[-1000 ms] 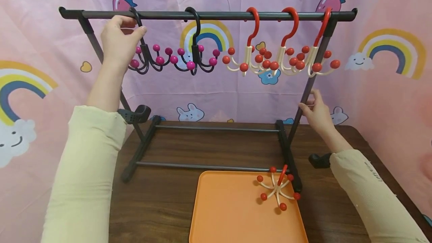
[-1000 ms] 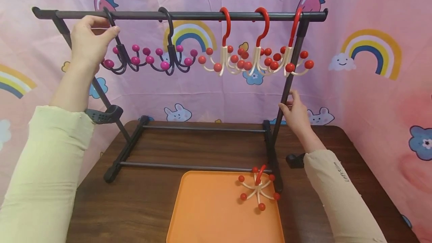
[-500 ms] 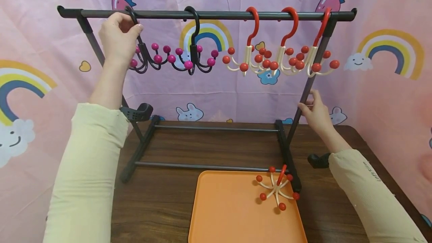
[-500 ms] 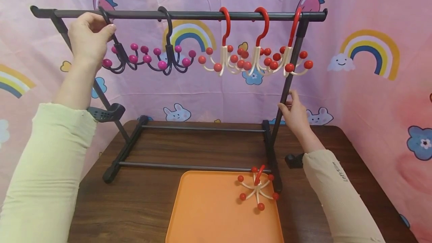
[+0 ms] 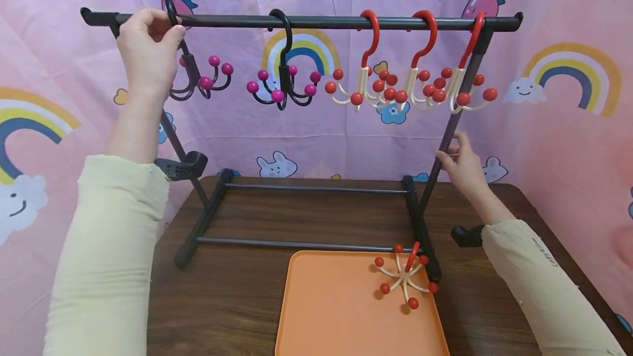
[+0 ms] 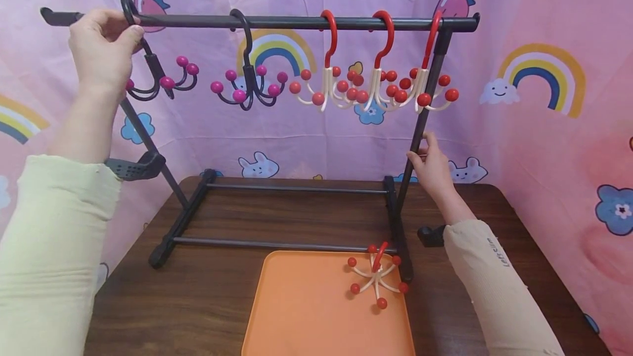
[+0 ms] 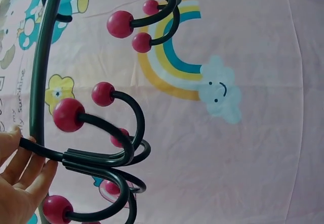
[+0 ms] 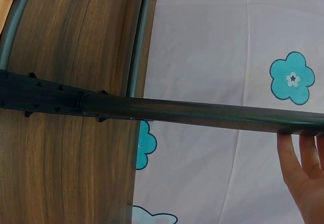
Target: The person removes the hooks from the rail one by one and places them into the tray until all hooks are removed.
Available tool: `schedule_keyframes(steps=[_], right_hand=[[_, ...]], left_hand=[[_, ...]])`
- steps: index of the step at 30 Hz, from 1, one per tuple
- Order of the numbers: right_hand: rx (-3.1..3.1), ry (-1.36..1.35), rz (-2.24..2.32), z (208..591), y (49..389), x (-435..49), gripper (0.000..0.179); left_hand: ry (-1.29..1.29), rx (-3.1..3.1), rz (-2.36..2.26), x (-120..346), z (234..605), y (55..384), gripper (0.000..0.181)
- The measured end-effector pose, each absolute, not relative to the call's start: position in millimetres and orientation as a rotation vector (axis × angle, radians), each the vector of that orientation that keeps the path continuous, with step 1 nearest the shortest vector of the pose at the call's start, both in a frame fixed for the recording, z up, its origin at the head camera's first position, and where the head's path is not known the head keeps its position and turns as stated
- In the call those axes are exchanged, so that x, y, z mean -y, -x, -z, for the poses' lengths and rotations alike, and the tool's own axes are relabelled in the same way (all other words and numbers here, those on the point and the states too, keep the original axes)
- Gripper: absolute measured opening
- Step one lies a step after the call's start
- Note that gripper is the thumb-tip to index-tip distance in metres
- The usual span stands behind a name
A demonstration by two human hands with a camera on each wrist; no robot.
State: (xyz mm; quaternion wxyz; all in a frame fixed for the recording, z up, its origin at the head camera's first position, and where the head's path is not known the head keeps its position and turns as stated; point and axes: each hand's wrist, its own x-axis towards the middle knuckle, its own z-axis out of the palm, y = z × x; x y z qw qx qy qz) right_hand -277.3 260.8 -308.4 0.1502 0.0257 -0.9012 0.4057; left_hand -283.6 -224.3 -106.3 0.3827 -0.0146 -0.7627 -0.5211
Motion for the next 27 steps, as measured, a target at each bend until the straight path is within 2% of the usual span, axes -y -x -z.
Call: schedule_keyframes(steps=[19, 27], right_hand=[[2.580, -0.080, -1.161, 309, 277, -259, 0.044], [2.593, -0.070, -1.174, 309, 276, -259, 0.046]], left_hand=[[0.098, 1.851, 1.469, 228, 118, 250, 0.016], [0.041, 1.880, 1.422, 231, 147, 238, 0.020]])
